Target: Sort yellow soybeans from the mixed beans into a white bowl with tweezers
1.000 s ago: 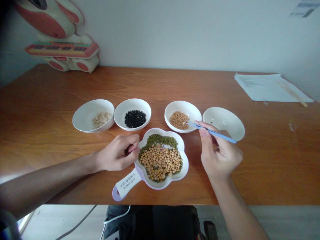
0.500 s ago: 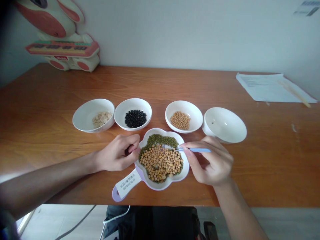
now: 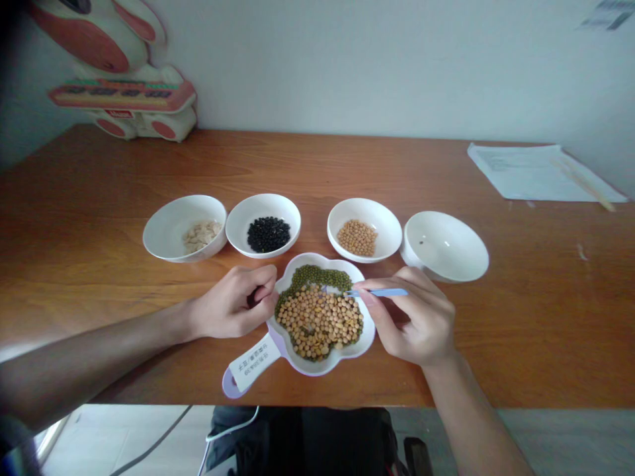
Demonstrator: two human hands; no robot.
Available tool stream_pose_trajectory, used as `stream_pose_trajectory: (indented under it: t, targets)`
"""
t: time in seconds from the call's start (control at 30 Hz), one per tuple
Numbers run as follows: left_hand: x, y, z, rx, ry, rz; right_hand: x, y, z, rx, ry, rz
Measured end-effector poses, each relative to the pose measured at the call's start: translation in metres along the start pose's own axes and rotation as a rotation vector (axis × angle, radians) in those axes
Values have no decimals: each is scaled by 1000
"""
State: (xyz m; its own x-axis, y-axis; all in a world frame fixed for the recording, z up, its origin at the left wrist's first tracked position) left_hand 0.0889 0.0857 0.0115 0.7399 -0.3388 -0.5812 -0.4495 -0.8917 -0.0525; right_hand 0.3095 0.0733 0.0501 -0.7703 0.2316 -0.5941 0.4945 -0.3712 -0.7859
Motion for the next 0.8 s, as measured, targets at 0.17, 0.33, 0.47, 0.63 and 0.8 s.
stream_pose_trajectory:
  t: [0.17, 0.33, 0.47, 0.63, 0.8]
  targets:
    - [0, 0, 0, 2, 2, -2, -13, 3, 0, 34, 147, -111]
    - [0, -1, 0, -8, 14, 6, -23, 6, -15, 206, 323, -225]
    - [-1, 0, 0, -2, 8, -2, -19, 5, -22, 253, 308, -210]
    - [0, 0, 0, -1, 3, -2, -19, 6, -8, 103, 202, -192]
    - [-1, 0, -1, 10, -2, -8, -6, 0, 1, 12, 36, -55]
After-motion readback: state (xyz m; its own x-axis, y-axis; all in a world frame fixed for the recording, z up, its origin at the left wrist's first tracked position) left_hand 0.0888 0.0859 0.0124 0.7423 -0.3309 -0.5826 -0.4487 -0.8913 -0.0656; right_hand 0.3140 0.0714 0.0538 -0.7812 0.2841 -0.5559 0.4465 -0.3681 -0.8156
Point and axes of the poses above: each hand's wrist, its own y-axis away from the middle knuckle, its own x-axis out of the palm, z = x × y, the point moved 9 cm from there along -y, towards the middle knuckle, and after that the axes turned 12 degrees about -x, right-handed, at the moved point
